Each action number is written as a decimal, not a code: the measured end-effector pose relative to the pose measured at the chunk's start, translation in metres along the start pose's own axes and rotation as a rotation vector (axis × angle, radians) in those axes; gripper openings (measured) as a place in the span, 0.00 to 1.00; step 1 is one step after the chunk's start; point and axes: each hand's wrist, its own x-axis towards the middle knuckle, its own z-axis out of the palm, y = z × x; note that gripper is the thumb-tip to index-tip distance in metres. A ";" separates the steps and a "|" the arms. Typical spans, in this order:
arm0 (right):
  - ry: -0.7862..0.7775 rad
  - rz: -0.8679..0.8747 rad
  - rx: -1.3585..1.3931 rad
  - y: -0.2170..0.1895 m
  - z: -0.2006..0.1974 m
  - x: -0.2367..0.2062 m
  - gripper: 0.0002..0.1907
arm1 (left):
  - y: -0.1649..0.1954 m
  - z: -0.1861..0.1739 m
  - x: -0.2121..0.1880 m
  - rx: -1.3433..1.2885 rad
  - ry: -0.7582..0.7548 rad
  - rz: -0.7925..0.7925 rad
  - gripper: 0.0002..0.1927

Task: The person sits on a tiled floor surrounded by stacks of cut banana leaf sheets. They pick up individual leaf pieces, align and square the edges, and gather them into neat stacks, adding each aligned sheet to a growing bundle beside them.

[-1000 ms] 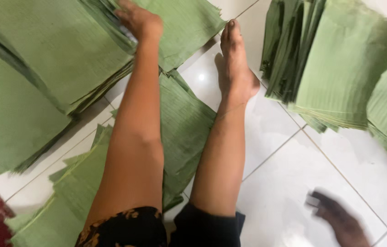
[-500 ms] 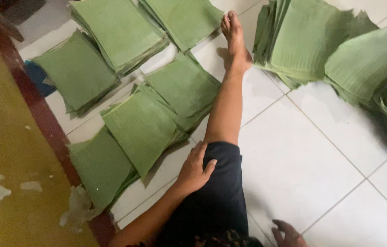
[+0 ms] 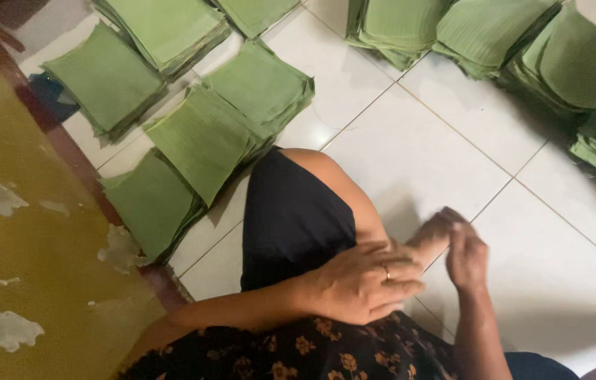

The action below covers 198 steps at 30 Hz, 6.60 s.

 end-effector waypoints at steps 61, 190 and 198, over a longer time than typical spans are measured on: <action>-0.383 0.481 -0.381 0.058 0.039 0.022 0.18 | -0.377 0.003 0.115 -0.793 1.073 -0.935 0.32; 0.322 1.214 0.876 0.099 0.066 -0.044 0.33 | -0.310 0.213 0.104 -0.662 -0.415 -1.124 0.39; 0.399 0.445 -0.476 0.047 0.046 -0.036 0.49 | -0.264 0.204 0.115 0.138 -0.255 -0.677 0.16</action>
